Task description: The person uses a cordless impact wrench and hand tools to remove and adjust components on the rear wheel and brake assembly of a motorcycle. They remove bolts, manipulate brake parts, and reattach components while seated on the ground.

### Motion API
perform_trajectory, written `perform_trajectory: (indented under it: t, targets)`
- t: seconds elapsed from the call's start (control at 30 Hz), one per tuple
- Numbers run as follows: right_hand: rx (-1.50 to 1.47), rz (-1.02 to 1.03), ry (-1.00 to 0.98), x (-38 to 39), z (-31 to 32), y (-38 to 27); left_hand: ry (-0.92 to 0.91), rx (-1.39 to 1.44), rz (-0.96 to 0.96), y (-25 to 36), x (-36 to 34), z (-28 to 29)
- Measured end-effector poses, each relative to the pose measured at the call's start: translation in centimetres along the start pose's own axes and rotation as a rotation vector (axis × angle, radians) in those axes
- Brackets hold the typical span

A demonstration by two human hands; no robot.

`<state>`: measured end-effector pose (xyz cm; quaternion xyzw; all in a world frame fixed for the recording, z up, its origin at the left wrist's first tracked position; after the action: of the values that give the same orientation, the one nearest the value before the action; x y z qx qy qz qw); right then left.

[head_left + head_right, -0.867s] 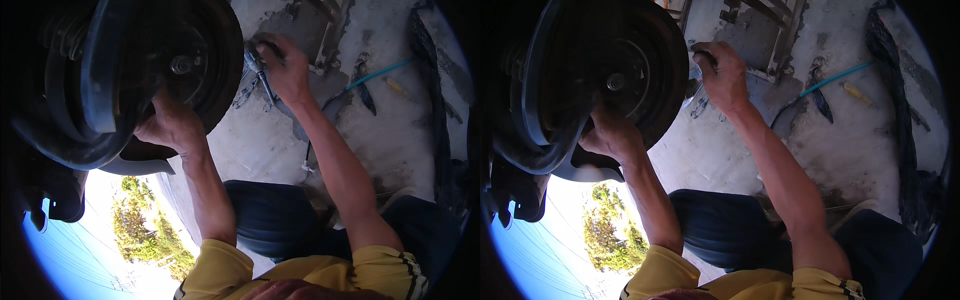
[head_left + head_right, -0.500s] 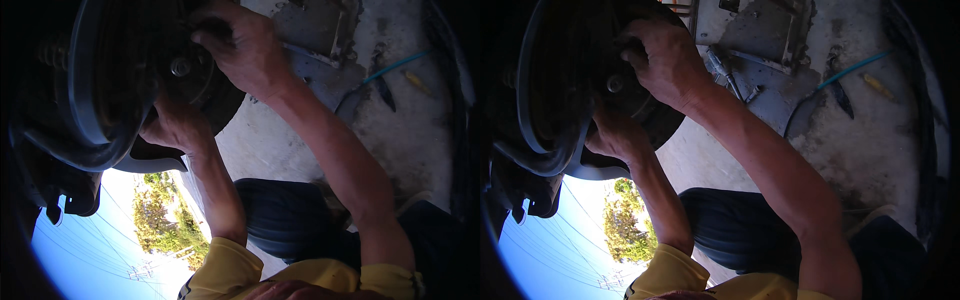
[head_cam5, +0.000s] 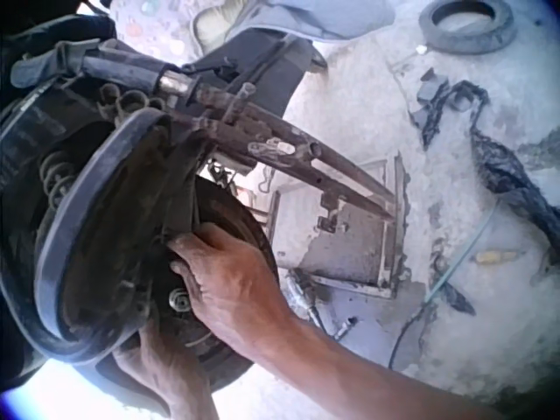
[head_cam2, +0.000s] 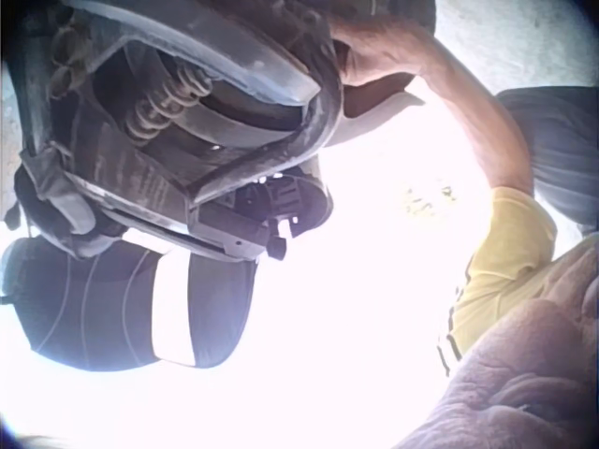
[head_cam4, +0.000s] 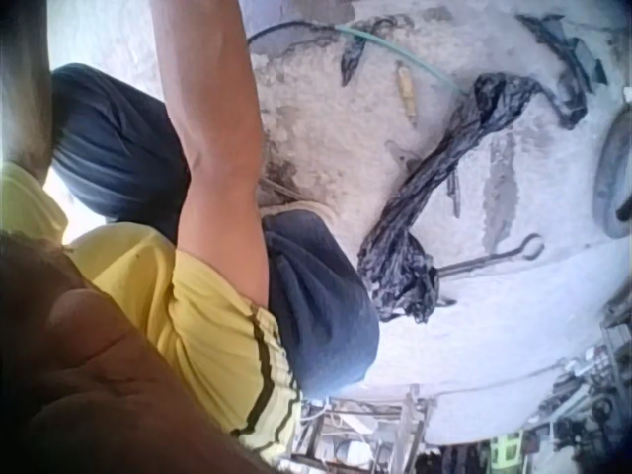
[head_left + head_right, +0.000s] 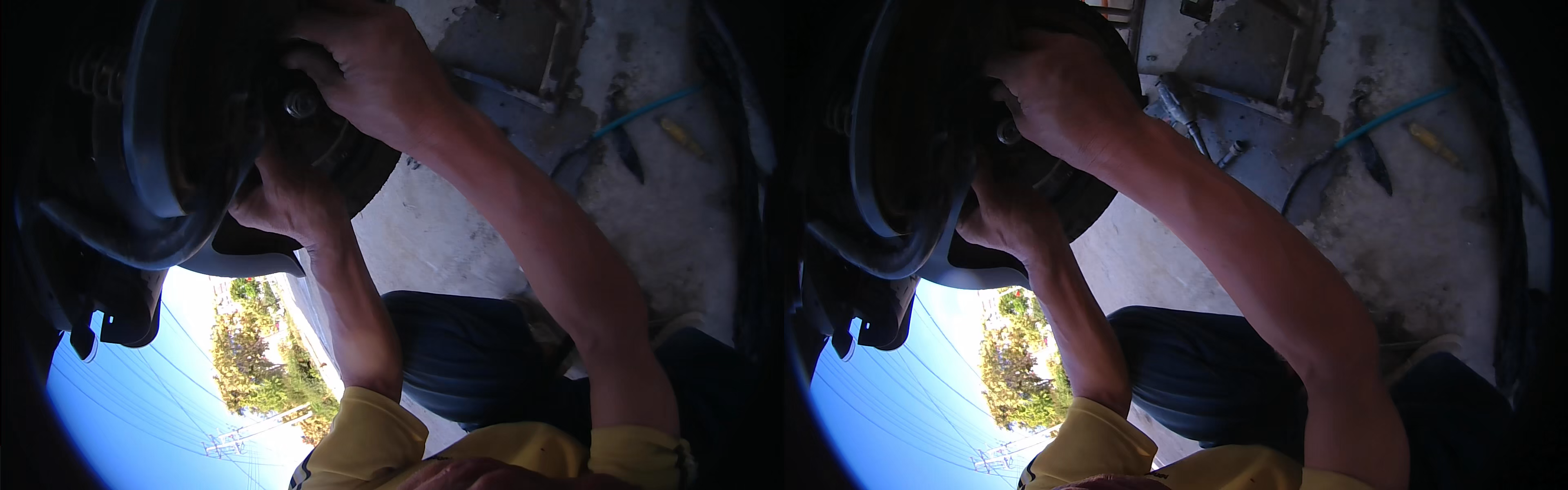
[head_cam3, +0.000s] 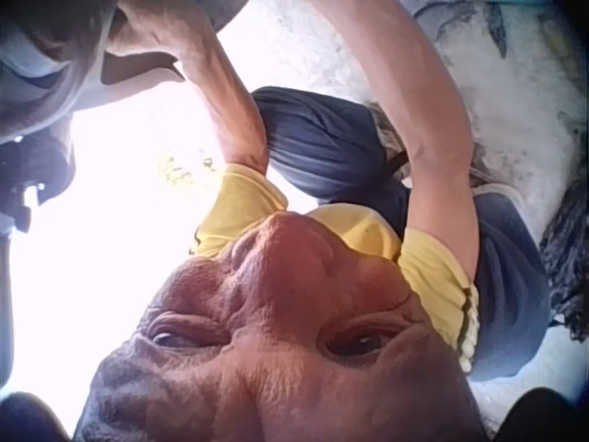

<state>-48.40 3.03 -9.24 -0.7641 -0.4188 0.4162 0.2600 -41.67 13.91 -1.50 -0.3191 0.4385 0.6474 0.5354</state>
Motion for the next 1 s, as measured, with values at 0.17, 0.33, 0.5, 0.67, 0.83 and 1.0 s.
perform_trajectory:
  t: [0.17, 0.33, 0.5, 0.67, 0.83, 1.0]
  targets:
    - [0.093, 0.137, -0.068, -0.6, -0.3, -0.6, 0.134, 0.094, 0.068, 0.7, 0.2, -0.9]
    - [0.053, 0.11, -0.236, -2.2, 1.1, -1.8, 0.062, 0.067, 0.069, 0.4, 0.3, -0.4]
    - [0.117, 0.174, -0.298, -2.4, 0.6, -2.0, 0.029, -0.004, 0.088, 0.5, 0.3, -0.2]
    - [0.27, 0.21, -0.346, -1.5, 0.1, -2.3, 0.111, 0.02, 0.08, 0.5, 0.6, -0.3]
    - [0.273, 0.172, -0.264, -1.3, 0.1, -2.1, 0.066, -0.023, 0.114, 1.0, 0.6, -0.3]
    - [0.173, 0.124, -0.182, -1.7, 0.1, -1.9, 0.042, -0.086, 0.119, 1.0, 0.5, -0.2]
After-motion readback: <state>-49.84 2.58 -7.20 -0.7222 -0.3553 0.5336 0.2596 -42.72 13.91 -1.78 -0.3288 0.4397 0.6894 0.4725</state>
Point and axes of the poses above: each hand's wrist, its own x-axis away from the middle knuckle, its own z-axis out of the back of the hand, y = z × x, the point moved 3 cm from there along -x, towards the middle knuckle, and after that the axes turned 9 degrees about y, right-handed, at the moved point
